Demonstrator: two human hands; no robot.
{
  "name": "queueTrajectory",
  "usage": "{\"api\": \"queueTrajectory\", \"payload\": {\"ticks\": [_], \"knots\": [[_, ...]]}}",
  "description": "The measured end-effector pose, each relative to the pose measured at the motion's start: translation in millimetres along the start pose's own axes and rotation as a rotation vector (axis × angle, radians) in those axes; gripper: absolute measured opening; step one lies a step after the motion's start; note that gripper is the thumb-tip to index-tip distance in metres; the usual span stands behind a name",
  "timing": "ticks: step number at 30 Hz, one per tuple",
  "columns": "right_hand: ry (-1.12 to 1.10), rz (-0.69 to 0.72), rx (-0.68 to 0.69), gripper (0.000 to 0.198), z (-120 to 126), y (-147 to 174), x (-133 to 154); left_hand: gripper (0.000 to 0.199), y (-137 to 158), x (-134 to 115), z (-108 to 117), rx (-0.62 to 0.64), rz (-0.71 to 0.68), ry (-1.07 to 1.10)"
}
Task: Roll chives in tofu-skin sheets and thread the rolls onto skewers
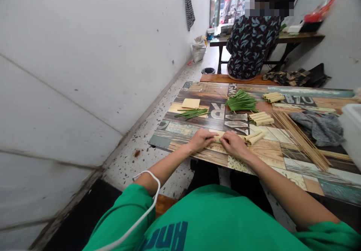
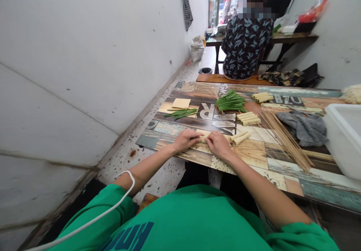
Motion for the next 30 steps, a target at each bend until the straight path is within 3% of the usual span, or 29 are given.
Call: {"api": "queueTrajectory", "payload": {"ticks": [6, 15, 18, 21, 24, 30], "knots": [[-0.005, -0.18, 0.115, 0.018, 6, -4, 6, 0.022, 5, 2, -2, 0.048, -0.085, -0.146], [-0.011, -0.239, 0.166, 0.016, 11, -6, 8, 0.028, 8, 0, 0, 0.083, -0.12, -0.288], [0.04, -0.128, 0.058, 0.012, 10, -1, 5, 0.026, 8, -1, -1, 0.107, -0.133, -0.318], [0.242, 0.165, -0.138, 0.015, 9, 7, 8, 0.026, 6, -5, 0, 0.115, -0.116, -0.338], [0.416, 0.405, -0.204, 0.022, 4, 13, 14, 0.028, 4, -11, 2, 0.056, -0.103, -0.367], [0.456, 0.352, -0.197, 0.025, -12, 9, 12, 0.024, 9, -20, 0, -0.023, -0.046, -0.428]]}}
Point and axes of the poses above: each hand's wrist, its own y-axis away from the middle knuckle, its own z-axis out of the back of the hand, x = y × z, the point moved 1 cm from there along -y, towards the middle knuckle, and after that the axes turned 7 degrees about y, right-handed, at the moved point
